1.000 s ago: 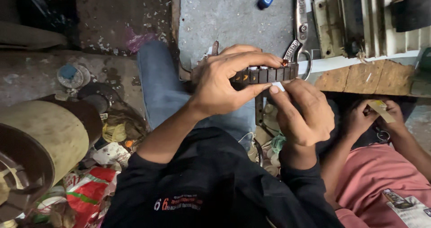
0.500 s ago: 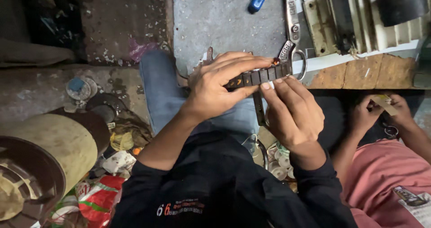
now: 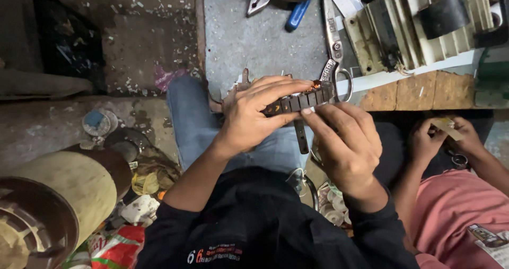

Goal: The person sits on the floor and repeatedly applies white tape to the slots of a motor stator using scissors to cut the tape. The person handles the stator with both hands, cuts tape pieces, and places them into the slots.

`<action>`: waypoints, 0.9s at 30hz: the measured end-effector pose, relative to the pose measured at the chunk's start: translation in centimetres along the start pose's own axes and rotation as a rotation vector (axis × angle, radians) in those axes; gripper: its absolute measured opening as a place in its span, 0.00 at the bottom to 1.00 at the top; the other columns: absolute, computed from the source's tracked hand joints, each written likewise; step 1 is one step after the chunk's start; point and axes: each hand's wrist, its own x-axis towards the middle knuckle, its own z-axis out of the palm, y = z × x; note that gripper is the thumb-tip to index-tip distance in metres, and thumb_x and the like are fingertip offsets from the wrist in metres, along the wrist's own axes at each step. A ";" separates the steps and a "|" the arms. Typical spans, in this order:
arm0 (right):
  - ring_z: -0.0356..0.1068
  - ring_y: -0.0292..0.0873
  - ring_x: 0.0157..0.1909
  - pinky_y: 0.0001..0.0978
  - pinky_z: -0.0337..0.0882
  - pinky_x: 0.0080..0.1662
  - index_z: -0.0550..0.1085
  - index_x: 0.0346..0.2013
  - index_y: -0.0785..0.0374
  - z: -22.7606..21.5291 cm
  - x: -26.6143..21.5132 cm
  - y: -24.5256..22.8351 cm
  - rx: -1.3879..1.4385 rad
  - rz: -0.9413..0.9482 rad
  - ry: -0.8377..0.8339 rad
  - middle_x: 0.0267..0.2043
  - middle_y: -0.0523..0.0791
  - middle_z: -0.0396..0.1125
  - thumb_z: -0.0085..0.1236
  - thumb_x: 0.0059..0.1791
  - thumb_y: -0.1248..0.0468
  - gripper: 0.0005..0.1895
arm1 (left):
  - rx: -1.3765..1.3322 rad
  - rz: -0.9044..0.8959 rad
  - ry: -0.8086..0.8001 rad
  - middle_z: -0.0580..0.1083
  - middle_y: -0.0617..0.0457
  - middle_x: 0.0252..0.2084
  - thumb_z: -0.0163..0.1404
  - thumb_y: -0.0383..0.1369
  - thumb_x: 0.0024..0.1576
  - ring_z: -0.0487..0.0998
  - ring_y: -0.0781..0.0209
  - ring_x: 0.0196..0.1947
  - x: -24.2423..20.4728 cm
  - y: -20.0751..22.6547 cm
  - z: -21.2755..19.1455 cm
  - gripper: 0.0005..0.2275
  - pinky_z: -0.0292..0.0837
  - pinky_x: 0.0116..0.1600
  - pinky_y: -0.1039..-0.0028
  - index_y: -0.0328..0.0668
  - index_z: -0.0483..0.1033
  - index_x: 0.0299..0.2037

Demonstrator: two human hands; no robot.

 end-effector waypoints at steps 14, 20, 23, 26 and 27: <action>0.72 0.49 0.47 0.39 0.73 0.52 0.80 0.45 0.64 1.7 -0.8 0.9 0.067 0.029 0.150 0.44 0.47 0.74 0.67 0.49 0.75 0.12 | 0.010 -0.006 -0.036 0.79 0.52 0.55 0.67 0.30 0.51 0.80 0.54 0.58 0.4 -0.3 -0.6 0.21 0.76 0.63 0.67 0.41 0.79 0.56; 0.66 0.50 0.65 0.39 0.65 0.70 0.68 0.61 0.68 5.7 -2.2 2.8 1.000 0.450 0.149 0.61 0.54 0.66 0.67 0.52 0.59 0.28 | 0.025 0.043 0.024 0.79 0.49 0.54 0.69 0.38 0.47 0.82 0.56 0.53 0.0 -0.9 -0.5 0.28 0.79 0.58 0.69 0.40 0.77 0.58; 0.71 0.52 0.61 0.42 0.68 0.68 0.71 0.54 0.69 7.3 -3.7 3.6 0.788 0.310 0.172 0.56 0.54 0.71 0.67 0.53 0.57 0.23 | 0.108 0.231 0.136 0.79 0.50 0.52 0.71 0.41 0.46 0.81 0.57 0.52 -0.6 -1.5 0.5 0.32 0.77 0.59 0.68 0.34 0.74 0.58; 0.73 0.54 0.59 0.46 0.71 0.65 0.71 0.50 0.68 8.4 -4.8 4.0 0.716 0.199 0.222 0.52 0.53 0.72 0.65 0.51 0.54 0.23 | 0.067 0.335 0.119 0.80 0.53 0.51 0.71 0.39 0.49 0.81 0.58 0.53 -1.6 -2.3 1.1 0.30 0.76 0.59 0.67 0.30 0.74 0.57; 0.73 0.54 0.58 0.47 0.71 0.65 0.71 0.49 0.68 8.6 -5.1 3.9 0.706 0.192 0.243 0.51 0.53 0.72 0.64 0.52 0.53 0.22 | 0.079 0.340 0.125 0.80 0.53 0.51 0.70 0.38 0.49 0.81 0.58 0.53 -1.9 -2.5 1.2 0.28 0.76 0.59 0.67 0.31 0.75 0.57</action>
